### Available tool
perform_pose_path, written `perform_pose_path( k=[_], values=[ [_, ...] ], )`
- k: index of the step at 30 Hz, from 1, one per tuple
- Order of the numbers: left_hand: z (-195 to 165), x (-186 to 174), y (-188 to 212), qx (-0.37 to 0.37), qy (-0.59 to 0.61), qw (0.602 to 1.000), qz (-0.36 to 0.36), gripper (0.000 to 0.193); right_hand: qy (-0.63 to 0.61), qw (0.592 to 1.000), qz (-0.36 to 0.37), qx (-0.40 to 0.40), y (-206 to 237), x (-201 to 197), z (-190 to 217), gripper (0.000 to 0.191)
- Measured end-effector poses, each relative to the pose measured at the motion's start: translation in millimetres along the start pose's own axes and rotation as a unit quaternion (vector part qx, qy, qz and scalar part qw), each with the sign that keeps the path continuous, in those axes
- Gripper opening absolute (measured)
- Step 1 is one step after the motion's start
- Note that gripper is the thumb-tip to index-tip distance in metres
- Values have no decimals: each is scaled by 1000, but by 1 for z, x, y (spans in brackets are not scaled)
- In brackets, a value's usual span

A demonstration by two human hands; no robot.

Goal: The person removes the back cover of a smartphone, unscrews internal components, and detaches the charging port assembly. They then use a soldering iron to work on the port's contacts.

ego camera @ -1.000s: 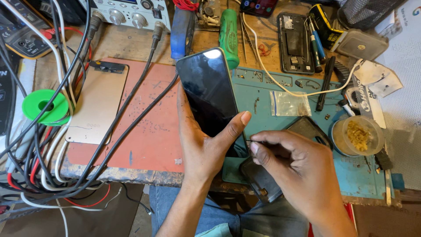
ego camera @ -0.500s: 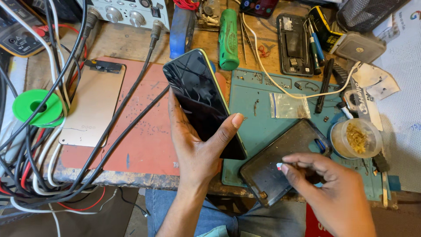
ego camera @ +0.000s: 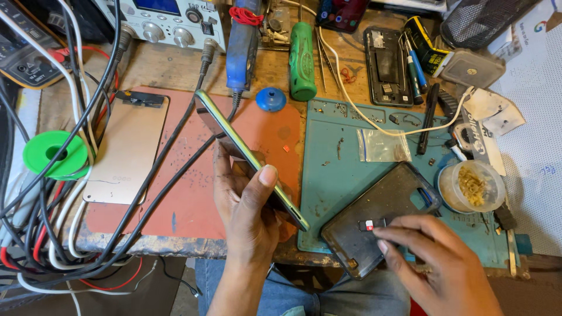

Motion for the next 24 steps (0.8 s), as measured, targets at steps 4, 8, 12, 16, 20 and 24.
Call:
perform_pose_path(
  k=[4,8,12,16,20,24],
  values=[
    [1,-5,-1,-29,23,999,-19,76,40,990,37,-126,14,3,-16,45],
    [0,-3,-2,-27,5,999,-33,84,30,990,57,-126,21,3,-22,46],
    [-1,0,-1,-19,19,999,-25,87,20,990,22,-135,14,-4,-4,43],
    [0,-3,-1,-12,10,999,-48,90,50,988,-30,-145,-9,-12,23,42],
    [1,-5,-1,-24,-2,998,-55,85,82,986,-92,-110,-56,-13,31,37],
    [0,-1,-1,-17,8,1000,-14,80,134,986,-82,-52,-108,-3,28,35]
  ],
)
Point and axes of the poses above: each hand's wrist, its own y-axis away from the middle knuckle, its own x-axis out of the palm, z = x × y, the point moved 2 cm from there along -y, towards the middle knuckle, and after that the axes turned 1 degree about z, right-handed, at the moved point
